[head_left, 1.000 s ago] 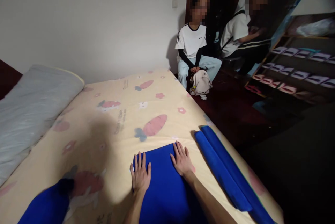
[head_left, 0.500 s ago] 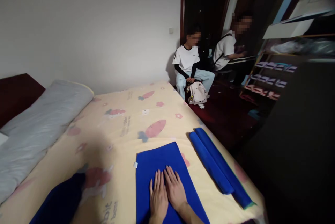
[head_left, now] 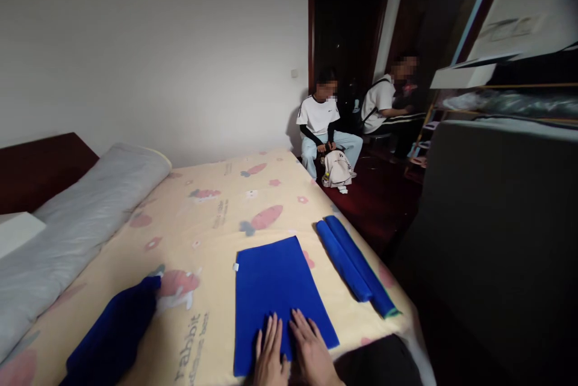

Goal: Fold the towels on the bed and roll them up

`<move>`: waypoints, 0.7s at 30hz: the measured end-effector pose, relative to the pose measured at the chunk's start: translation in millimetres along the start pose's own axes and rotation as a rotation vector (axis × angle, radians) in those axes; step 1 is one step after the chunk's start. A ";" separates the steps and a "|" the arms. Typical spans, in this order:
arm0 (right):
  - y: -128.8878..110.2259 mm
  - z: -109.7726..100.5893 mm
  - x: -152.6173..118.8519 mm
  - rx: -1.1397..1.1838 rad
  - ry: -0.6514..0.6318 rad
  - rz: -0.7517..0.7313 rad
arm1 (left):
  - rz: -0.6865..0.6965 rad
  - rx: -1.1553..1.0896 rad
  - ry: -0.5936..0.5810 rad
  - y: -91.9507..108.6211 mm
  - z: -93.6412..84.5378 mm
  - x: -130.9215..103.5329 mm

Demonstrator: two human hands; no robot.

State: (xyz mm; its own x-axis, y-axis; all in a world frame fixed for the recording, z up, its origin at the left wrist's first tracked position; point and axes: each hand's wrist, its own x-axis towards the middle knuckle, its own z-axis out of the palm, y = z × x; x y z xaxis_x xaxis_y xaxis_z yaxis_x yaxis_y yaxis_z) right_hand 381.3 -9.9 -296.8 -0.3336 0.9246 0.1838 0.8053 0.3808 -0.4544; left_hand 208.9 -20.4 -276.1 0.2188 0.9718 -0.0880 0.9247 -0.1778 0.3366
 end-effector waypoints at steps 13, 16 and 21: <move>-1.1 -60.1 -29.6 -0.041 -0.175 0.114 | -0.108 -0.003 0.034 -27.1 -18.6 -42.6; 2.1 -65.9 -25.7 -0.037 -0.124 0.147 | -0.194 0.028 0.106 -29.0 -21.1 -40.5; 16.2 -77.5 -15.2 0.034 -0.164 0.079 | -0.187 0.044 0.045 -32.3 -44.4 -36.2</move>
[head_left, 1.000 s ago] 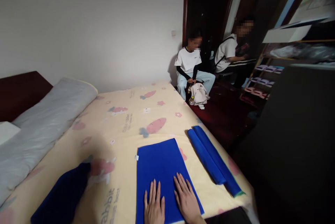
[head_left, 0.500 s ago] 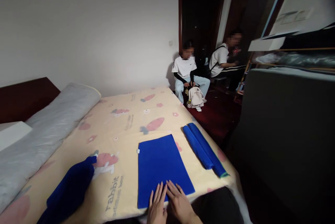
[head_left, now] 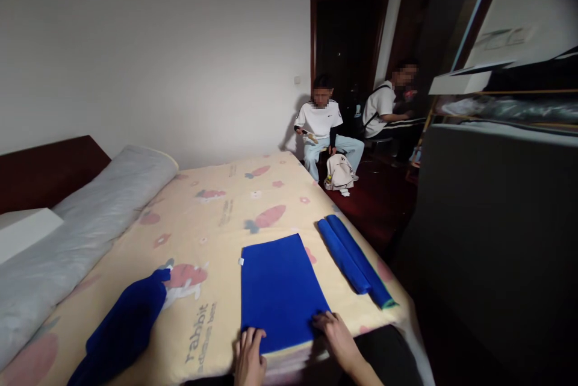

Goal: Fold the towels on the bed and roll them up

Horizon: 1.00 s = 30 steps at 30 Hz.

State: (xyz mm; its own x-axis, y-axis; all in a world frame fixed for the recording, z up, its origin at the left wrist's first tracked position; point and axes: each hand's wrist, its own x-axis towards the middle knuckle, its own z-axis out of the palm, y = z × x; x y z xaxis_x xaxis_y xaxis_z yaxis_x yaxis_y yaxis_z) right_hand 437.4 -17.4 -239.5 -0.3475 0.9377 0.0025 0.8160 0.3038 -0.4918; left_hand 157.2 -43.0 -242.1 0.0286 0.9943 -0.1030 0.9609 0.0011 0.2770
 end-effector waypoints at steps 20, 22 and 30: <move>46.6 -14.8 9.2 0.100 0.256 0.256 | -0.131 -0.727 0.218 -61.4 -24.8 18.2; 44.7 -15.0 14.7 0.106 0.285 0.234 | -0.146 -0.720 0.229 -61.6 -24.2 25.3; 41.8 -1.9 13.1 0.125 0.321 0.202 | -0.303 -0.543 0.262 -49.4 -17.5 23.2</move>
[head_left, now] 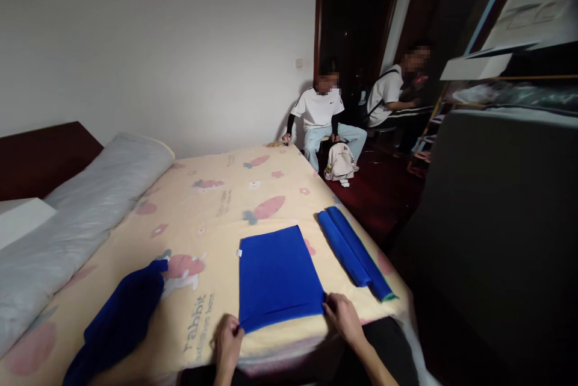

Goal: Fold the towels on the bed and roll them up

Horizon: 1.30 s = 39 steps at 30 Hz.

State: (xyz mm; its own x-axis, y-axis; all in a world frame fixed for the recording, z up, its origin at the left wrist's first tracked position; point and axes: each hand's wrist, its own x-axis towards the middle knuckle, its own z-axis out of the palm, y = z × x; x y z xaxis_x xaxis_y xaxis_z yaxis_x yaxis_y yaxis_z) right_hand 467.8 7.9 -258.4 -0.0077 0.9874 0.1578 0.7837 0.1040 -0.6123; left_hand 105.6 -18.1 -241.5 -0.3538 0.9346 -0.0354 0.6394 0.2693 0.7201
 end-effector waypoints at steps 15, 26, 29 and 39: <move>9.9 18.1 -14.6 -0.128 0.186 0.022 | 0.001 0.746 0.005 65.3 17.3 -37.9; -1.2 8.4 -13.4 -0.137 0.197 0.050 | 0.355 0.465 -0.325 68.0 126.3 -91.9; -25.6 13.9 -20.1 -0.060 0.210 -0.034 | 0.363 0.453 -0.340 60.2 126.4 -88.5; -65.6 46.3 -41.8 0.099 -0.327 -0.315 | 0.351 0.452 -0.468 66.2 95.6 -82.1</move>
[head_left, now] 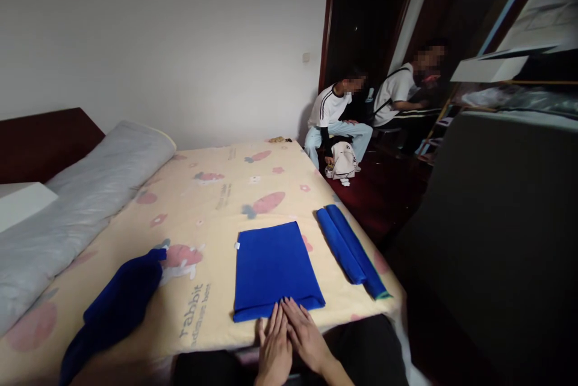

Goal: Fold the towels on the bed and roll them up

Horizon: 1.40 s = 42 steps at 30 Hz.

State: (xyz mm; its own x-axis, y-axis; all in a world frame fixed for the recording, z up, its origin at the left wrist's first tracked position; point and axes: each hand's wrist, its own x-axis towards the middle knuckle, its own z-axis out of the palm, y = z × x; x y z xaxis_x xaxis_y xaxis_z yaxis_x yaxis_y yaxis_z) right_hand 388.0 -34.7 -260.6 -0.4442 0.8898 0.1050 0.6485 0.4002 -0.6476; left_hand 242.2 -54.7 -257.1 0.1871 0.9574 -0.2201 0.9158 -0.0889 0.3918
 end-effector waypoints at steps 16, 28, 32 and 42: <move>47.7 -32.2 -24.3 -0.224 0.025 0.250 | -0.303 0.216 0.246 -53.7 -36.4 -19.7; 43.6 -48.0 -27.3 -0.227 -0.014 0.256 | -0.047 0.175 0.357 -41.9 -8.6 -17.4; 48.4 -49.2 -27.5 -0.267 0.041 0.249 | -0.029 0.171 0.425 -83.7 -17.3 -25.9; 30.0 -58.1 -3.0 -0.473 0.157 0.290 | 0.049 0.280 0.624 -95.7 -27.0 -4.2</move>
State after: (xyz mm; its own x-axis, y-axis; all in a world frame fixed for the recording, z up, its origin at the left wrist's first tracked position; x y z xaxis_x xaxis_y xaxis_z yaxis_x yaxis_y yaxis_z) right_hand 444.7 -12.6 -236.5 -0.1333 0.9852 0.1077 0.9520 0.1575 -0.2625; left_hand 144.2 -42.8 -269.5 0.0674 0.9221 0.3810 0.9846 -0.1232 0.1242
